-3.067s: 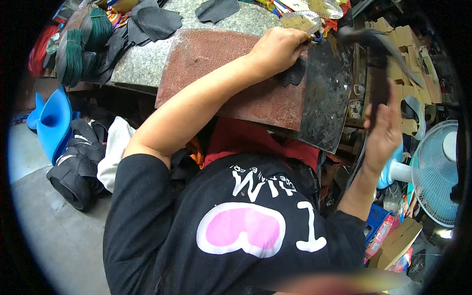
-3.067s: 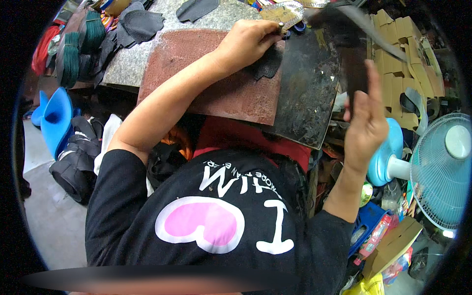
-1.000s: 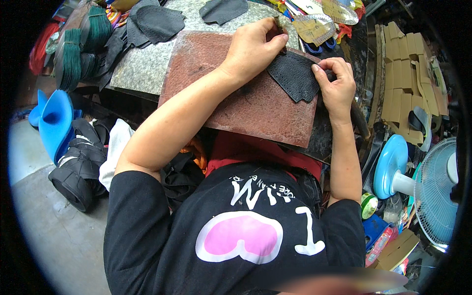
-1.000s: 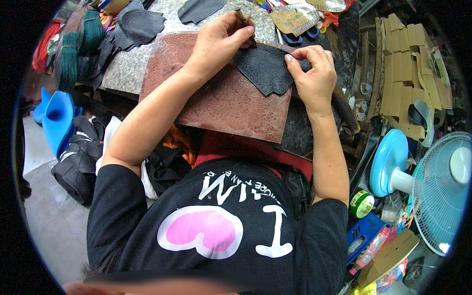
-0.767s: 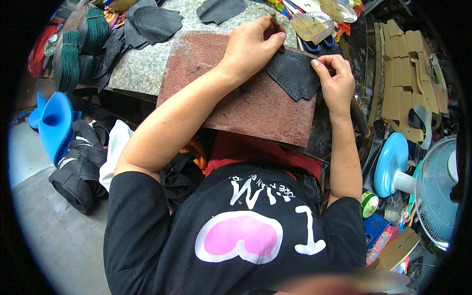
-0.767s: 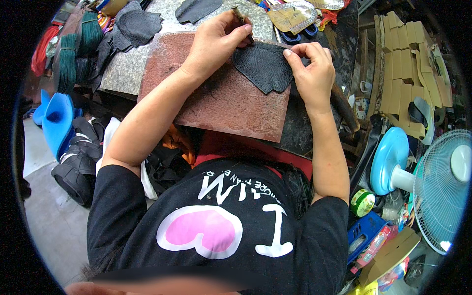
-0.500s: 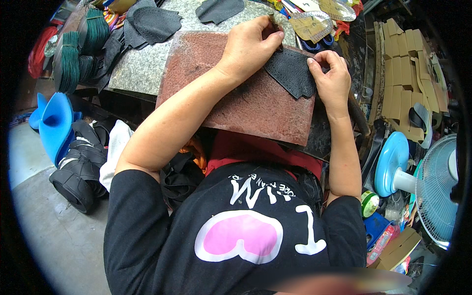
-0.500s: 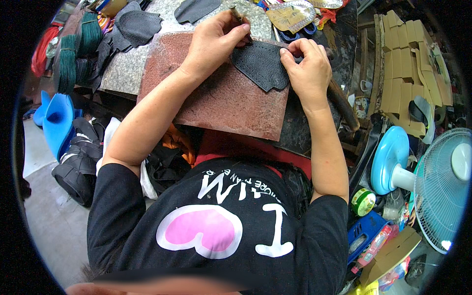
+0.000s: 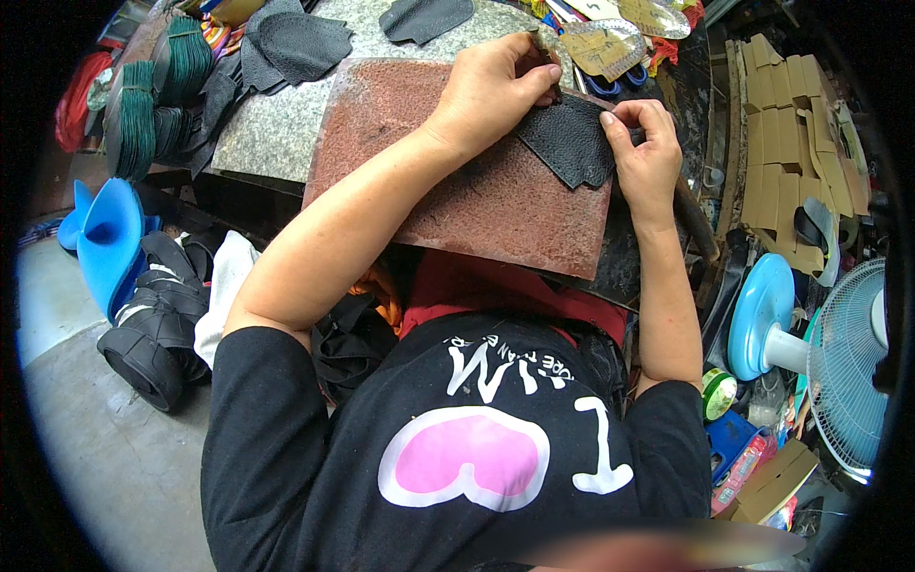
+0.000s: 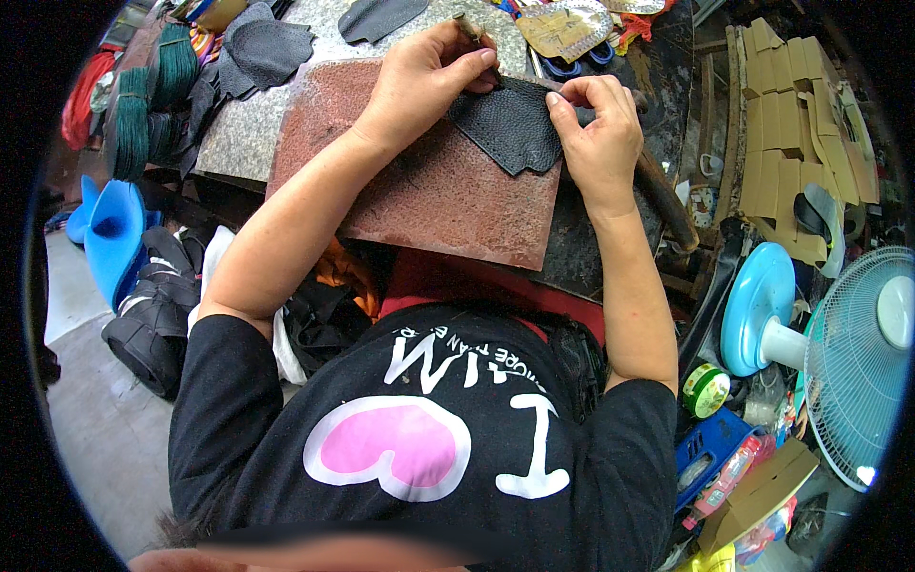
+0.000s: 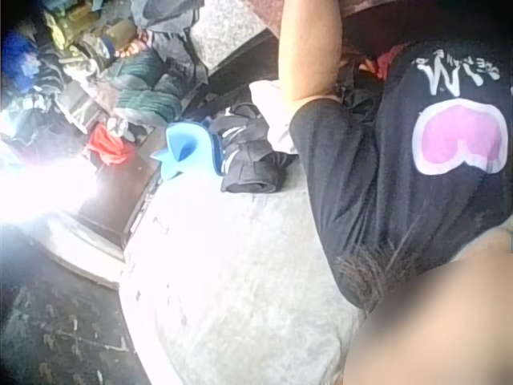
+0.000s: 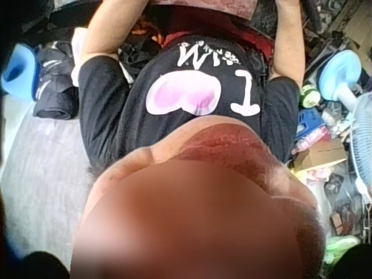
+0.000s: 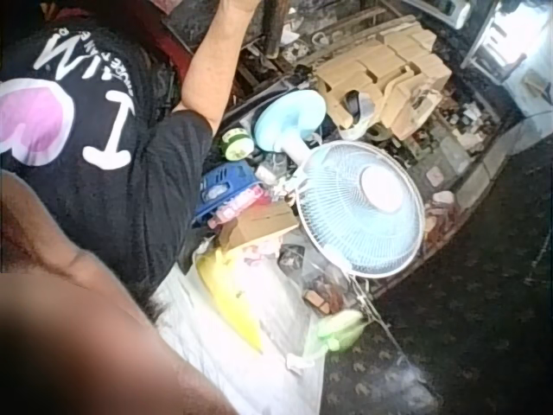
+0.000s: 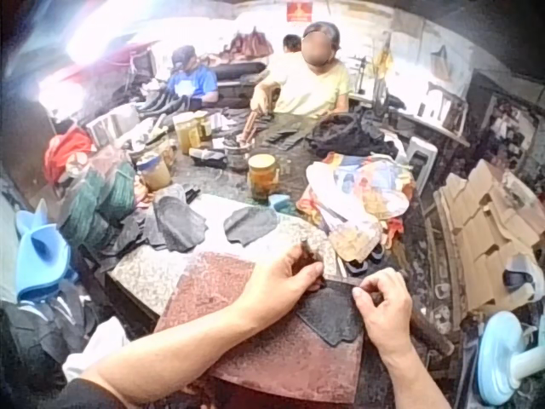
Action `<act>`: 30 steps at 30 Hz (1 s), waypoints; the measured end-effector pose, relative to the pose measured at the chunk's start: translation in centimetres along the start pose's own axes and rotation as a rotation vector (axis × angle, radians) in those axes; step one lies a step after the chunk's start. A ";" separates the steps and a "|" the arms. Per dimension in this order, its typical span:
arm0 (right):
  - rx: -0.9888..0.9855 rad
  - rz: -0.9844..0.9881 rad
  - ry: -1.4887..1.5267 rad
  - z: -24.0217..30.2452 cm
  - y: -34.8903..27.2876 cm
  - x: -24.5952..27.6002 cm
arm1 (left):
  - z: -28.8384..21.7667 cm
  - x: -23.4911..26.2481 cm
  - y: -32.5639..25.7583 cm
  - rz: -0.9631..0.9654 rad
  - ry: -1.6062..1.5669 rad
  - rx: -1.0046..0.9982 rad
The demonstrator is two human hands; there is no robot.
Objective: The person repeatedly strikes a small black leather piece with a hammer on a workbench, adjusting its position between strikes. The person occasionally lifts and turns the piece to check its shape.
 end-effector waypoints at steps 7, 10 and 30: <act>0.010 0.024 -0.083 0.4 0.2 0.0 | 0.4 0.1 0.1 -0.010 -0.150 0.044; 0.008 0.026 -0.084 0.0 0.1 -0.1 | 0.3 0.1 0.1 -0.003 -0.162 0.049; -0.276 0.259 -0.526 -4.7 -4.4 8.7 | -1.9 -0.8 0.0 0.083 0.474 -0.401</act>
Point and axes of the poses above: each hand's wrist, its own y-axis towards the middle knuckle, its own x-axis out of the back of the hand, z = x × y, the point moved 2 cm from there along y, towards the middle knuckle, and after that the axes turned 11 degrees about -y, right-handed, at the moved point
